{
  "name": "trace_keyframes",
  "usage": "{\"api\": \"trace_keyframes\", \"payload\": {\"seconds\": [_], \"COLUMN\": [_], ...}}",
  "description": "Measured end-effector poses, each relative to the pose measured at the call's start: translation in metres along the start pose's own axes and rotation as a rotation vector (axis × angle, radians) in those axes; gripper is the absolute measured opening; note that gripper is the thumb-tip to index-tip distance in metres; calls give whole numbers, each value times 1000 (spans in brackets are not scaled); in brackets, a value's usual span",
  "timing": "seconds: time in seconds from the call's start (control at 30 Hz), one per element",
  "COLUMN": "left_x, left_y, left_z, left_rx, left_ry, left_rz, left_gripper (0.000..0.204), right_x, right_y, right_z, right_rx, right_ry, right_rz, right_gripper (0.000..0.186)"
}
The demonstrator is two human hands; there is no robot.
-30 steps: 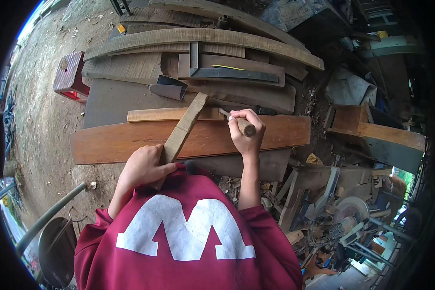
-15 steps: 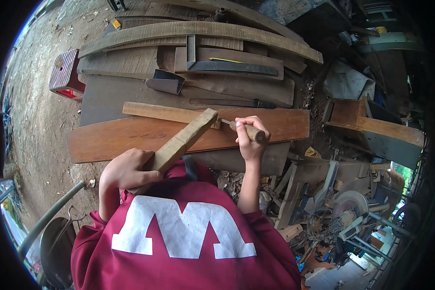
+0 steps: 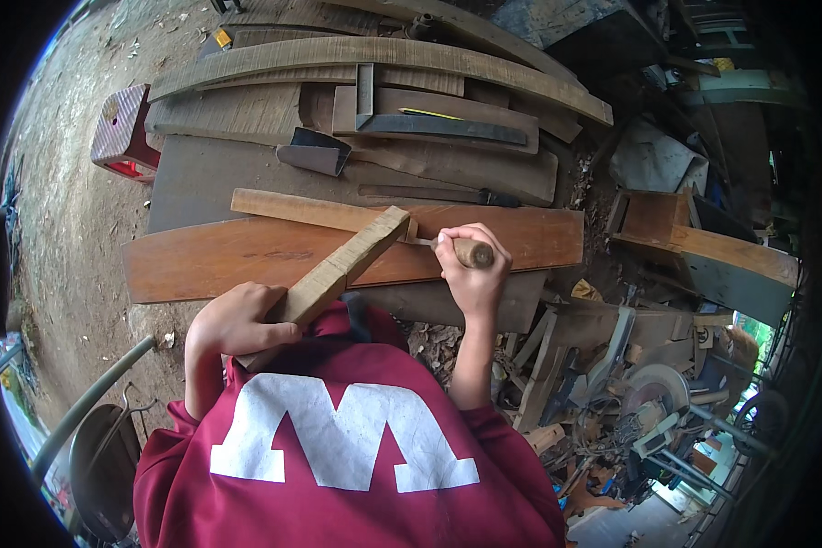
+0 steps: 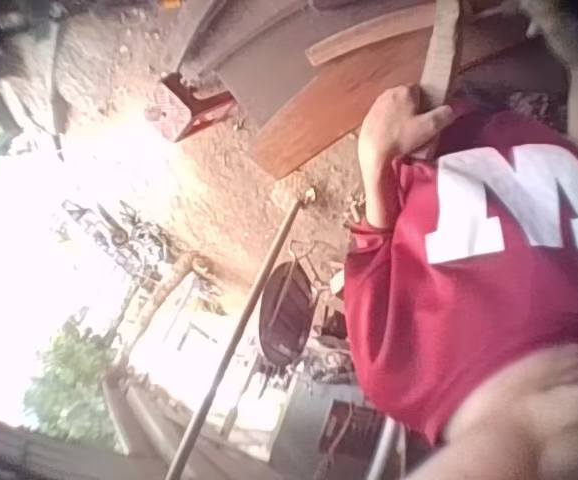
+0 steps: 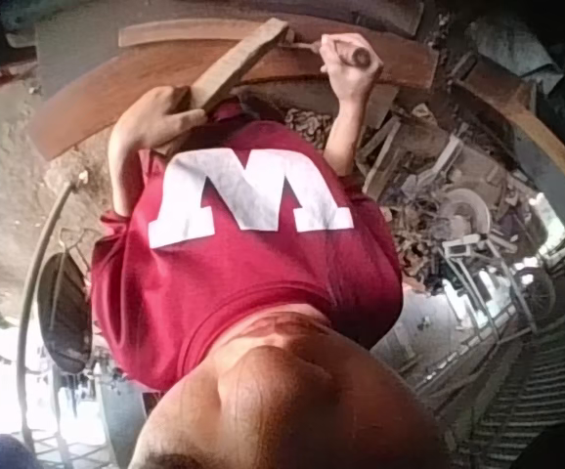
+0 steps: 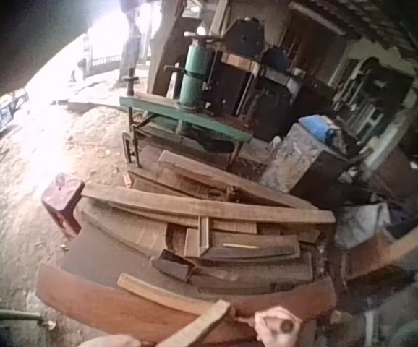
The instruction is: Chiseling and carving a wooden board in a workshop setting.
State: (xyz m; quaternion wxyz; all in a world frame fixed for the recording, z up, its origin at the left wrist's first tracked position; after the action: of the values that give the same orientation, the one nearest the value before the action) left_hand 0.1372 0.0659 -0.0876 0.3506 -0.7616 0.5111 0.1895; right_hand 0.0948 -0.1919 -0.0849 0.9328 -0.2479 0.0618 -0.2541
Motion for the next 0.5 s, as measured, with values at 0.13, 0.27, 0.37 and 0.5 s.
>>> {"api": "trace_keyframes", "payload": {"seconds": [0.13, 0.27, 0.37, 0.5], "left_x": [0, 2, 2, 1], "left_y": [1, 0, 2, 3], "left_z": [3, 6, 12, 11], "left_rx": [-2, -42, -48, -78], "left_ry": [14, -43, -22, 3], "left_rz": [-9, 48, 17, 10], "left_gripper": [51, 52, 52, 52], "right_x": [-3, -7, -13, -16], "right_y": [2, 12, 11, 14], "right_z": [6, -1, 8, 19], "right_rx": [20, -29, -69, -93], "right_ry": [-111, -168, -242, -379], "right_rz": [5, -15, -45, -54], "right_gripper": [6, 6, 7, 8]}}
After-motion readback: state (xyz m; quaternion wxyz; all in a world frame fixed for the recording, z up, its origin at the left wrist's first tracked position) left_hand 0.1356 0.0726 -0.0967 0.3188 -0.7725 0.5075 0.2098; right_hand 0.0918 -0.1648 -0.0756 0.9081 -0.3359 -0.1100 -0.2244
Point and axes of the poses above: each hand's wrist, its own x-axis towards the middle knuckle, its own y-axis out of the palm, z = x × y, the point moved 6 cm from there along x, towards the middle knuckle, and after that the axes turned 1 degree about -x, right-handed, at the moved point
